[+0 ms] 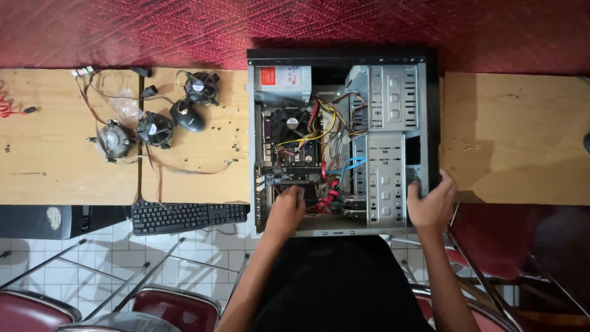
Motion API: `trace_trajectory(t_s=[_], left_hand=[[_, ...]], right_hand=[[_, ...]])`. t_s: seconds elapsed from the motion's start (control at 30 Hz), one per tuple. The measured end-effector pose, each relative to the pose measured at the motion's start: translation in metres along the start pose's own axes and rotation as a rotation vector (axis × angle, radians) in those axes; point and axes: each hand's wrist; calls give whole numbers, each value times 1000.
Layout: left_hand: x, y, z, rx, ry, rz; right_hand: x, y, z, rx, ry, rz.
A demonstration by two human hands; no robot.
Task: Organizing and connecting internal power and data cables inside a desktop computer case.
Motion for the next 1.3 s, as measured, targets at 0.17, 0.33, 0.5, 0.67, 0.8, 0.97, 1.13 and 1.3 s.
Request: trace_trajectory(t_s=[0.17,0.33,0.5,0.67,0.8,0.97,1.13,1.3], left_hand=[[-19,-3,-18,261,66,-65],[-32,-3,-19,324,84,-123],[-32,0,-25,390,132,-247],[-33,-2,-30,340,93,-337],[-34,-9,-35,281,59,-299],[-30,-6,-31,320,43,-228],[-26,-5,-30,283,-6,-166],[-21,-6,-28,209,-96,-57]], right_hand=[[6,26,-31,-40,-498,-502],[-24,47,61,300,-644,79],[5,113,102,120,-700,561],[47,218,71,-427,-560,801],[46,200,69,-455,-591,764],[32,159,82,-259,-542,764],[23,142,82,-206,-492,743],[-9,79,120,-166,-458,805]])
Point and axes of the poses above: each hand's wrist, its own x-axis towards the middle knuckle, its own y-axis out of the palm, z = x × y, and after that the axes turned 4 degrees about y, right-handed
